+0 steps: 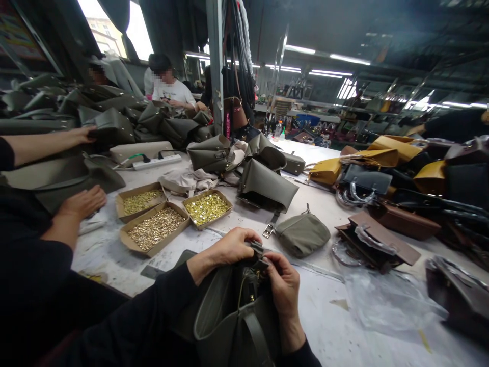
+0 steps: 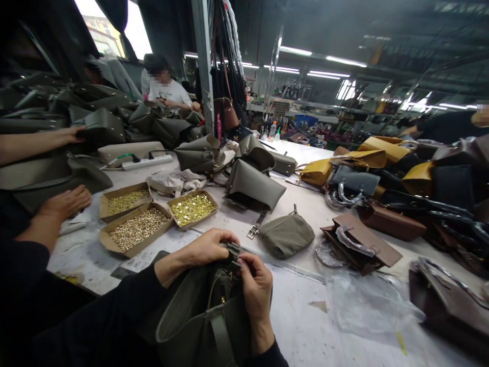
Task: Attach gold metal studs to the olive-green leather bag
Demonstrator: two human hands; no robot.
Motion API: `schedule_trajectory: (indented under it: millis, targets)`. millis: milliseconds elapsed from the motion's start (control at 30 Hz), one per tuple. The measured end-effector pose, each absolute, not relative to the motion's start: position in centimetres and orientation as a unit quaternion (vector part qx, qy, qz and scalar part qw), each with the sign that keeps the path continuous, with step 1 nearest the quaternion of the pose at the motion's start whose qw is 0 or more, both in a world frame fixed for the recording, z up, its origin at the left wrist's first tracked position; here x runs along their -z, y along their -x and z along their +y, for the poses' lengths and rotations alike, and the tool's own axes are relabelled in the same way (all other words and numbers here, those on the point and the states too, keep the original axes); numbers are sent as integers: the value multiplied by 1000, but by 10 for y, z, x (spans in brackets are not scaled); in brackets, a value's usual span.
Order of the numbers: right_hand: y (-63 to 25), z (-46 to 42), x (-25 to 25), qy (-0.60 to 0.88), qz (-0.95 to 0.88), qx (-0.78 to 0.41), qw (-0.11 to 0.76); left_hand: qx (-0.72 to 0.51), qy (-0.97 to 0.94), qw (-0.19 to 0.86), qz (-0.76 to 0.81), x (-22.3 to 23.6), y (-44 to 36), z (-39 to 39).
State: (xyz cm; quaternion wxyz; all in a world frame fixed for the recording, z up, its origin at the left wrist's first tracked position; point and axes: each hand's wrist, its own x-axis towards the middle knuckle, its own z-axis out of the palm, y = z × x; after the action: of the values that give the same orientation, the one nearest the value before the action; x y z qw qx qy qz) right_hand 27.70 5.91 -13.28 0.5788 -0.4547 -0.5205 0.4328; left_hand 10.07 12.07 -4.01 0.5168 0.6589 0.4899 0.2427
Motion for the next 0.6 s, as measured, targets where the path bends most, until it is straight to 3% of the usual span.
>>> schedule_trajectory:
  millis: [333, 600]
  targets:
    - [-274, 61, 129, 445, -514, -443, 584, -250, -686, 455, 511, 48, -100, 120]
    - [-265, 55, 119, 405, -641, -311, 573, -242, -648, 449, 565, 56, -102, 125]
